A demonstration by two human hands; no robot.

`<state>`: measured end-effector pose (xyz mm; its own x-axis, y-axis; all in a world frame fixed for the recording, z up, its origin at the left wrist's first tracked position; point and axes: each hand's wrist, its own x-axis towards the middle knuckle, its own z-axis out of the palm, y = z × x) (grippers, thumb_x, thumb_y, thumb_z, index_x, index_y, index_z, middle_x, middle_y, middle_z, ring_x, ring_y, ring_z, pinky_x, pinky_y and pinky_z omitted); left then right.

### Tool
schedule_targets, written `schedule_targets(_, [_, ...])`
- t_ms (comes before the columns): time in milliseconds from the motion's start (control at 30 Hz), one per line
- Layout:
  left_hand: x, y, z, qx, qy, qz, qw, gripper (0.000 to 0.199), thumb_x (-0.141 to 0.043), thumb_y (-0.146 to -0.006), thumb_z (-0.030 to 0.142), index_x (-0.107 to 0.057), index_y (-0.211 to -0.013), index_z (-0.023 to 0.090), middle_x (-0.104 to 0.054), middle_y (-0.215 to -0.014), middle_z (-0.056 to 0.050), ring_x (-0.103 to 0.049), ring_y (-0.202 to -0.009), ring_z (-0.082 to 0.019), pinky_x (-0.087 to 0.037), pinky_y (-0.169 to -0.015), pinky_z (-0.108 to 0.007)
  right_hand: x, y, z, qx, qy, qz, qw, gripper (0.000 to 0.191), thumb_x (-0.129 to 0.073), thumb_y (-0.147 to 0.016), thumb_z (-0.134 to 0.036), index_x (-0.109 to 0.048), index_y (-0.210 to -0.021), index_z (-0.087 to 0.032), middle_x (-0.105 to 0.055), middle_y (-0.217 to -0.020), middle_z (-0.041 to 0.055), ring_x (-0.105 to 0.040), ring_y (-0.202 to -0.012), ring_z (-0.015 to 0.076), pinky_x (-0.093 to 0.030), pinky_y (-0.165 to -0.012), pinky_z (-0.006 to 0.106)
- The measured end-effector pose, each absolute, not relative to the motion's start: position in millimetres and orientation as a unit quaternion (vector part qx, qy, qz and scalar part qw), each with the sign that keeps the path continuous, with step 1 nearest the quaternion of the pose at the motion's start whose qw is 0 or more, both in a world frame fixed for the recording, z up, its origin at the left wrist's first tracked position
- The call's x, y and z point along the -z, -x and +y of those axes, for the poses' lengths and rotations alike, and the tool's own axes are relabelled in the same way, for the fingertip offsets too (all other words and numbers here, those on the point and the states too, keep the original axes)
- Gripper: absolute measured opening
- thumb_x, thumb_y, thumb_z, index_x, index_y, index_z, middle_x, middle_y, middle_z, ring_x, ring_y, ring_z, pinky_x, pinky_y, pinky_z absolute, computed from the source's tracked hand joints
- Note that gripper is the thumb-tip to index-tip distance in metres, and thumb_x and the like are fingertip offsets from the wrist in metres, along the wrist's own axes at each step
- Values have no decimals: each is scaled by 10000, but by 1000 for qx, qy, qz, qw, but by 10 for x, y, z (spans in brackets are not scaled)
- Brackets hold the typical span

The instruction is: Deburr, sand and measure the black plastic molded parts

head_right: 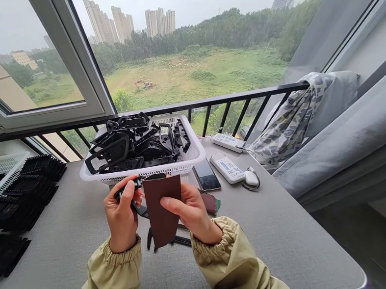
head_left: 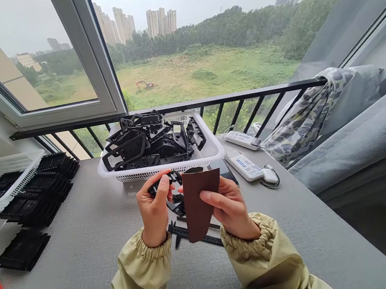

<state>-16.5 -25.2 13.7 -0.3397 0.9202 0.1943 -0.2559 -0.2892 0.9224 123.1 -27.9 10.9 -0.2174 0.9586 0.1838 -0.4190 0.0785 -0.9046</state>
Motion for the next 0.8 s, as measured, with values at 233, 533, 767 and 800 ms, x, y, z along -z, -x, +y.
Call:
schedule_targets(233, [-127,119,-237,-727,-339,443,402,234,-763,-673,393,-729,-758,178,-551,-525,49,-367,-420,-36,-320,-404,-186,-43,-1221,-253,-621,279,-517,519,326,-727,-713,-466,-705,-898,-199,-717,-873,55,-662,-782,222,-565,-689,350])
schedule_targets(533, [-138,208,-290,-668,-447,394,446,342,-728,-692,427,-739,-941,193,-634,-628,-3,-520,-542,-108,-414,-525,-238,-74,-1271,-209,-601,305,-511,534,338,-729,-697,-455,-709,-909,-192,-725,-827,54,-667,-722,220,-566,-644,344])
schedule_targets(767, [-120,254,-317,-631,-512,376,446,480,-520,-854,520,-697,-1140,178,-613,-650,-41,-496,-629,-146,-411,-630,-284,-168,-1405,-226,-550,362,-504,559,303,-709,-728,-428,-702,-915,-190,-690,-764,35,-616,-627,170,-539,-553,281])
schedule_targets(800, [-115,251,-314,-626,-526,383,430,459,-534,-856,500,-691,-1150,185,-623,-672,-45,-495,-648,-149,-413,-652,-289,-188,-1415,-241,-538,370,-509,561,298,-702,-739,-426,-699,-917,-187,-682,-757,31,-604,-612,160,-529,-535,270])
